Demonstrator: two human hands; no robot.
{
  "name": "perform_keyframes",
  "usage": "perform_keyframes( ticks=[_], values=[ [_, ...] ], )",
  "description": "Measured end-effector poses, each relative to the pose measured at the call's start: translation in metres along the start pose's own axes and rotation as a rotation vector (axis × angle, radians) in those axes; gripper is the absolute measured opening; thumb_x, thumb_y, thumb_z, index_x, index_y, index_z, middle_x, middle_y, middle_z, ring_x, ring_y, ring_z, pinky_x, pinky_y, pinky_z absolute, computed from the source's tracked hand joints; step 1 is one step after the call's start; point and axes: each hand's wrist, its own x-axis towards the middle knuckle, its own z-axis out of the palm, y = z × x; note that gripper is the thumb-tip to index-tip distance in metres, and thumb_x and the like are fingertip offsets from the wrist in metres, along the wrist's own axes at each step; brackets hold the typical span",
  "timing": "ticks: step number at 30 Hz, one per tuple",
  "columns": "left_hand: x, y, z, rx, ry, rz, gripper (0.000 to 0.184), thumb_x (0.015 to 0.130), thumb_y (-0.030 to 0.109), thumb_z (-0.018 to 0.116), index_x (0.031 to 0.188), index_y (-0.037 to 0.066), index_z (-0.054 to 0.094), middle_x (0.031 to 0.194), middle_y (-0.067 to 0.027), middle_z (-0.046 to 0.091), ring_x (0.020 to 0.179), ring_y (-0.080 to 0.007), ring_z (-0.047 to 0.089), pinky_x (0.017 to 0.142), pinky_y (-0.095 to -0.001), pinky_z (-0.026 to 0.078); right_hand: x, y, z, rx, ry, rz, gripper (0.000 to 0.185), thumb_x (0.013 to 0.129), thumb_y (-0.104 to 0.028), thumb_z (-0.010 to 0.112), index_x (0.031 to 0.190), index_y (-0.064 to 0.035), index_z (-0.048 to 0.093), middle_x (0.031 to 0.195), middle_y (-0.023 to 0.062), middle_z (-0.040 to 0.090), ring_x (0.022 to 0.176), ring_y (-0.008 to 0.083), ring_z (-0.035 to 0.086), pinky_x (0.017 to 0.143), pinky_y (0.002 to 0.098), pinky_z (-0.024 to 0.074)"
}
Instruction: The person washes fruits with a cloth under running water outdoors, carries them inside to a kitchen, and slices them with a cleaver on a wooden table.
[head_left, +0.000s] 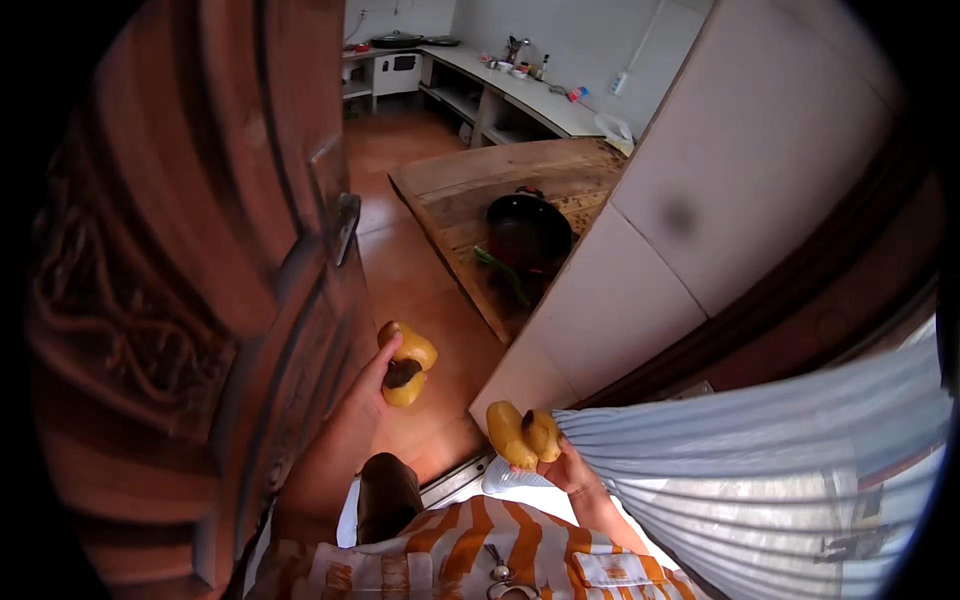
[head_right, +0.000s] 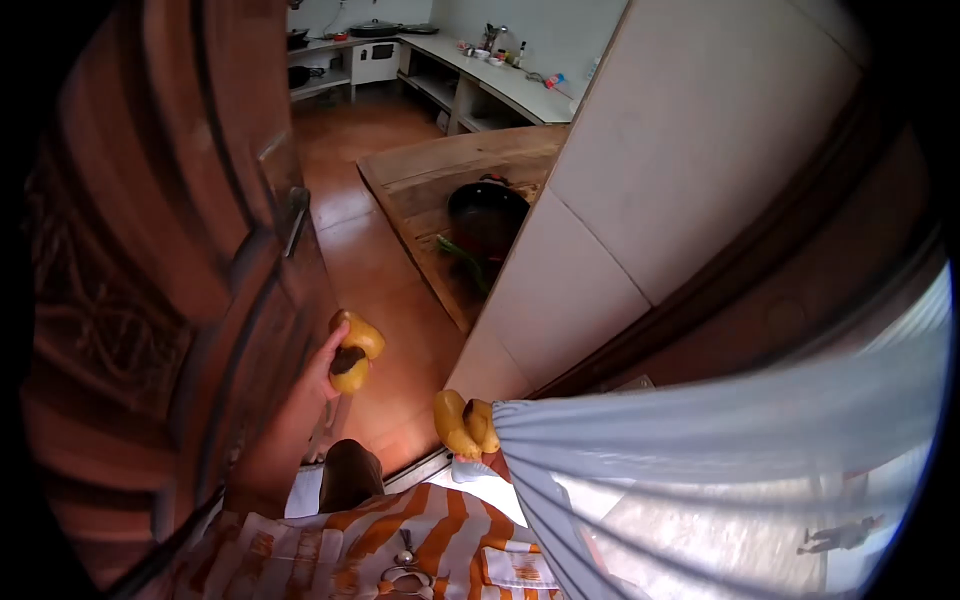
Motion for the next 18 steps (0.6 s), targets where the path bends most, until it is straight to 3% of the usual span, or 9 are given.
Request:
perform_keyframes(
  ticks=[4, 5, 8, 10, 11, 15, 18],
  values=[
    [0.013, 0.012, 0.007, 0.022, -0.062, 0.010, 0.053, 0.075, 0.045, 0.067, 0.109, 0.008, 0.051, 0.093, -0.0095, 0.060, 0.074, -0.0235, 0.061, 0.062, -0.0336, 0.052, -0.026, -0.009, 0.022, 0.040, 0.164, -0.070, 0.077, 0.073, -0.055, 0.062, 0.129, -0.0083, 0.036, 0.126, 0.0156, 0.045, 0.112, 0.0316, 0.049, 0.091, 0.0502, 0.0423],
    [0.078, 0.053, -0.022, 0.034, -0.087, -0.014, 0.051, 0.076, 0.045, 0.066, 0.109, 0.008, 0.051, 0.093, -0.0091, 0.060, 0.074, -0.0230, 0.061, 0.061, -0.0334, 0.052, 0.045, -0.011, 0.021, 0.059, 0.218, -0.143, 0.078, 0.072, -0.054, 0.063, 0.129, -0.0083, 0.036, 0.125, 0.0155, 0.046, 0.112, 0.0316, 0.049, 0.091, 0.0495, 0.0425],
    [0.107, 0.063, -0.021, 0.004, -0.103, -0.026, 0.044, 0.081, 0.043, 0.061, 0.108, 0.010, 0.052, 0.093, -0.0080, 0.059, 0.077, -0.0218, 0.061, 0.061, -0.0330, 0.052, 0.070, -0.017, 0.036, 0.070, 0.334, -0.249, 0.078, 0.070, -0.054, 0.065, 0.127, -0.0077, 0.037, 0.124, 0.0152, 0.047, 0.110, 0.0316, 0.050, 0.089, 0.0476, 0.0439],
    [0.129, 0.061, -0.030, -0.142, -0.004, -0.018, 0.041, 0.083, 0.045, 0.057, 0.105, 0.011, 0.051, 0.083, -0.0104, 0.062, 0.059, -0.0225, 0.061, 0.047, -0.0326, 0.052, 0.084, -0.021, 0.046, 0.075, 0.353, -0.228, 0.079, 0.071, -0.054, 0.064, 0.128, -0.0079, 0.036, 0.123, 0.0135, 0.048, 0.107, 0.0301, 0.052, 0.090, 0.0468, 0.0440],
    [0.125, 0.063, -0.025, -0.107, -0.040, 0.031, 0.041, 0.083, 0.046, 0.056, 0.106, 0.012, 0.051, 0.081, -0.0100, 0.062, 0.057, -0.0218, 0.061, 0.046, -0.0327, 0.052, 0.097, -0.022, 0.047, 0.074, 0.353, -0.224, 0.079, 0.071, -0.054, 0.063, 0.129, -0.0080, 0.036, 0.122, 0.0127, 0.048, 0.106, 0.0293, 0.052, 0.090, 0.0464, 0.0440],
    [0.126, 0.070, -0.054, -0.147, -0.037, -0.041, 0.040, 0.084, 0.045, 0.055, 0.105, 0.012, 0.052, 0.082, -0.0107, 0.062, 0.057, -0.0216, 0.061, 0.046, -0.0323, 0.052, 0.132, -0.010, 0.051, 0.159, 0.366, -0.218, 0.076, 0.073, -0.053, 0.060, 0.129, -0.0085, 0.035, 0.121, 0.0115, 0.048, 0.108, 0.0288, 0.050, 0.087, 0.0459, 0.0448],
    [0.123, 0.087, -0.071, -0.117, -0.128, -0.058, 0.041, 0.082, 0.045, 0.059, 0.105, 0.011, 0.052, 0.086, -0.0085, 0.060, 0.066, -0.0214, 0.060, 0.053, -0.0313, 0.051, 0.153, -0.014, 0.045, 0.162, 0.380, -0.180, 0.072, 0.076, -0.051, 0.058, 0.129, -0.0082, 0.034, 0.120, 0.0113, 0.048, 0.106, 0.0281, 0.051, 0.086, 0.0450, 0.0453]
  ],
)
